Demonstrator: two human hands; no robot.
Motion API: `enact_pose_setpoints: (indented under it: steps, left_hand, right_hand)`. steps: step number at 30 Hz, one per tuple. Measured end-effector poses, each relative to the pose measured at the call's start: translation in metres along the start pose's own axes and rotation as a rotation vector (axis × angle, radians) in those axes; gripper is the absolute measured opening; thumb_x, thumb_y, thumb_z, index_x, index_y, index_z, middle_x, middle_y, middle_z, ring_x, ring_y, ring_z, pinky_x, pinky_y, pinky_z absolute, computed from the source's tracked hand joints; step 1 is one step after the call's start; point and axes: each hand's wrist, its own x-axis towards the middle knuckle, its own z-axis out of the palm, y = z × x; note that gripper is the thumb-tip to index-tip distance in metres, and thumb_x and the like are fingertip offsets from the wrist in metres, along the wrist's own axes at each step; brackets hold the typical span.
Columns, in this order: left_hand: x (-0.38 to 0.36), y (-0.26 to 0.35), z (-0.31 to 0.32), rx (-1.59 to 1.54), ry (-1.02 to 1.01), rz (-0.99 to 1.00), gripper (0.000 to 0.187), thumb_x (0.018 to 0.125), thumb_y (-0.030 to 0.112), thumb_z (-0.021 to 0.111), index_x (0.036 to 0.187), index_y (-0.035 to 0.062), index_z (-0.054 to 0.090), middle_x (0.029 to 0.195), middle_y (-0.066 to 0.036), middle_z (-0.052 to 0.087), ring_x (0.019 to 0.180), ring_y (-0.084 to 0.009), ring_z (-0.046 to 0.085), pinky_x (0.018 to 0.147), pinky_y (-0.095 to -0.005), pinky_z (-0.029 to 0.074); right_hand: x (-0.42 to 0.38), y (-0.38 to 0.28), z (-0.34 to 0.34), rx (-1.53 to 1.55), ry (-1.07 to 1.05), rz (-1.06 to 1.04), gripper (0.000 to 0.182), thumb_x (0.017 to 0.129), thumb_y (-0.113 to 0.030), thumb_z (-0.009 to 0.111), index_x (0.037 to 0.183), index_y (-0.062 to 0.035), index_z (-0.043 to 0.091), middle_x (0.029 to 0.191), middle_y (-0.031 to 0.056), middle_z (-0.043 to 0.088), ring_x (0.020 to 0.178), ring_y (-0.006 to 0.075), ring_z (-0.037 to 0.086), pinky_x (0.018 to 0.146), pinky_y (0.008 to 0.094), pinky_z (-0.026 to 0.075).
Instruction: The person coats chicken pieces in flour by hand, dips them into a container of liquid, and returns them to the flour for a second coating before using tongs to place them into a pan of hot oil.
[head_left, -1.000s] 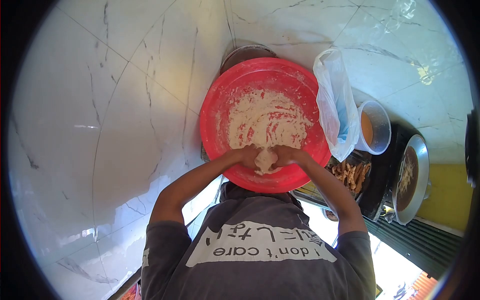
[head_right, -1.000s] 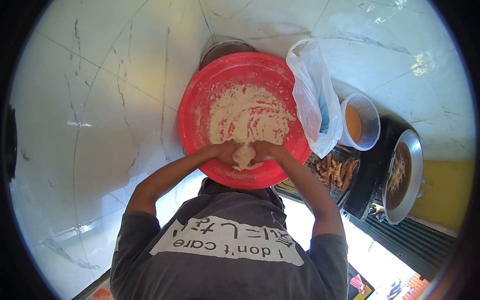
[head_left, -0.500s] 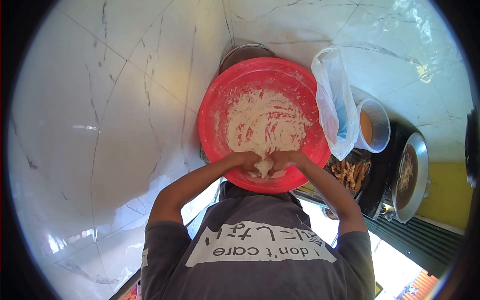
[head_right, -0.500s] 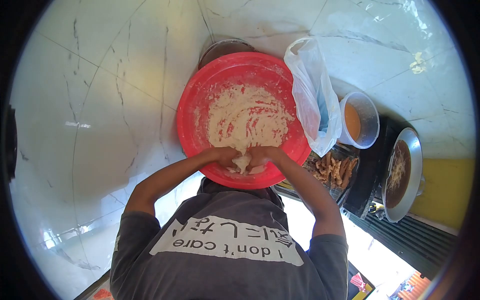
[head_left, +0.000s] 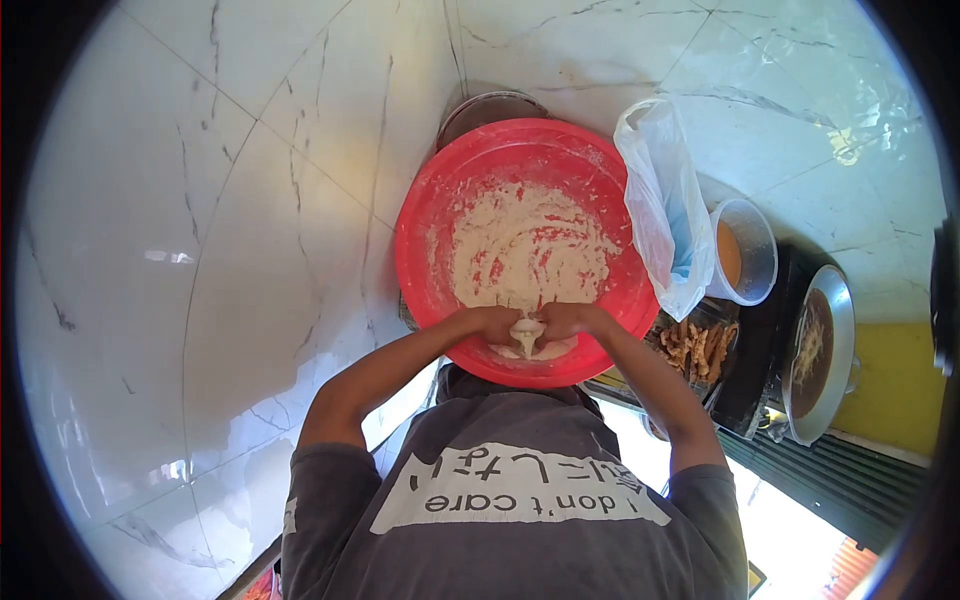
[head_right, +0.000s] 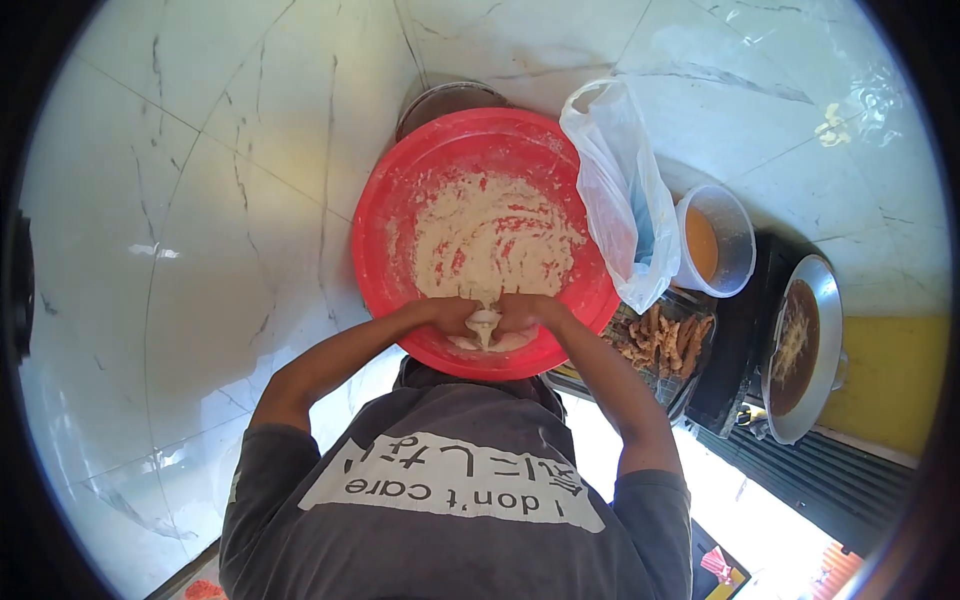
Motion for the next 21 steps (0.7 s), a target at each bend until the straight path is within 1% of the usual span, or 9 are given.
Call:
enact_pose_setpoints:
  steps: [2,4,6,7,9,11,17,20,21]
  left_hand:
    - [-0.009,0.001,-0.011,-0.483,-0.194,-0.091,0.074,0.065,0.037,0.075,0.121,0.0018,0.041,0.104,-0.022,0.058,0.093,-0.0348,0.058,0.082,-0.0387,0.046]
    - [-0.005,-0.013,-0.014,-0.437,-0.051,-0.036,0.072,0.066,0.036,0.074,0.120,0.0016,0.043,0.104,-0.021,0.058,0.093,-0.0349,0.058,0.082,-0.0392,0.046]
    - [0.003,-0.026,-0.007,-0.389,0.088,0.020,0.069,0.067,0.036,0.074,0.120,0.0014,0.044,0.105,-0.021,0.058,0.093,-0.0350,0.058,0.082,-0.0397,0.046]
    - [0.008,-0.033,0.000,-0.137,0.203,0.100,0.063,0.068,0.033,0.073,0.117,0.0014,0.048,0.104,-0.021,0.059,0.093,-0.0349,0.058,0.082,-0.0392,0.046]
    - [0.008,-0.029,0.004,0.117,0.317,0.178,0.058,0.069,0.031,0.072,0.114,0.0015,0.051,0.103,-0.020,0.059,0.093,-0.0348,0.058,0.082,-0.0387,0.046]
    - [-0.007,0.001,-0.004,0.128,0.061,0.004,0.049,0.070,0.028,0.071,0.109,0.0020,0.056,0.101,-0.019,0.060,0.093,-0.0337,0.058,0.083,-0.0375,0.045]
    - [0.005,-0.009,-0.006,-0.159,-0.167,-0.008,0.051,0.070,0.031,0.071,0.109,0.0027,0.056,0.101,-0.018,0.061,0.095,-0.0309,0.058,0.083,-0.0380,0.044]
    - [0.014,-0.036,0.005,-0.117,0.137,0.134,0.049,0.071,0.031,0.070,0.109,0.0031,0.056,0.103,-0.018,0.060,0.096,-0.0299,0.058,0.083,-0.0373,0.044]
    - [0.009,-0.032,0.004,-0.118,0.136,0.132,0.049,0.071,0.031,0.070,0.109,0.0031,0.056,0.103,-0.018,0.060,0.096,-0.0299,0.058,0.083,-0.0373,0.044]
  right_hand:
    - [-0.002,0.001,-0.015,0.161,-0.173,0.087,0.049,0.065,-0.034,0.071,0.100,-0.0021,0.060,0.089,0.0135,0.065,0.080,0.0253,0.063,0.073,0.0336,0.049]
    - [-0.005,0.005,-0.022,0.322,-0.337,0.175,0.053,0.065,-0.036,0.072,0.103,-0.0016,0.059,0.092,0.0142,0.064,0.082,0.0257,0.062,0.074,0.0334,0.048]
    - [-0.004,0.014,-0.018,0.453,0.002,0.122,0.045,0.064,-0.034,0.071,0.093,-0.0007,0.063,0.088,0.0169,0.064,0.082,0.0274,0.062,0.071,0.0349,0.048]
    - [-0.002,0.015,-0.012,0.455,0.000,0.122,0.045,0.064,-0.034,0.071,0.093,-0.0007,0.063,0.088,0.0169,0.064,0.082,0.0274,0.062,0.071,0.0349,0.048]
    - [0.002,0.015,-0.001,0.020,0.360,-0.144,0.049,0.063,-0.037,0.072,0.093,0.0008,0.063,0.092,0.0196,0.063,0.084,0.0294,0.062,0.073,0.0358,0.048]
    - [0.002,0.004,0.008,-0.018,0.211,-0.085,0.054,0.062,-0.039,0.073,0.099,-0.0016,0.061,0.090,0.0184,0.063,0.084,0.0287,0.062,0.074,0.0351,0.048]
    - [-0.008,-0.011,-0.012,-0.001,-0.093,0.070,0.057,0.061,-0.041,0.074,0.102,-0.0041,0.060,0.088,0.0165,0.064,0.085,0.0277,0.061,0.075,0.0352,0.047]
    - [0.003,0.013,-0.012,0.241,-0.105,0.044,0.059,0.060,-0.037,0.074,0.106,-0.0023,0.059,0.092,0.0174,0.064,0.088,0.0272,0.062,0.081,0.0350,0.046]
    - [0.009,0.021,-0.004,0.178,0.102,0.007,0.056,0.060,-0.036,0.073,0.103,-0.0024,0.061,0.089,0.0166,0.064,0.088,0.0259,0.062,0.081,0.0350,0.046]
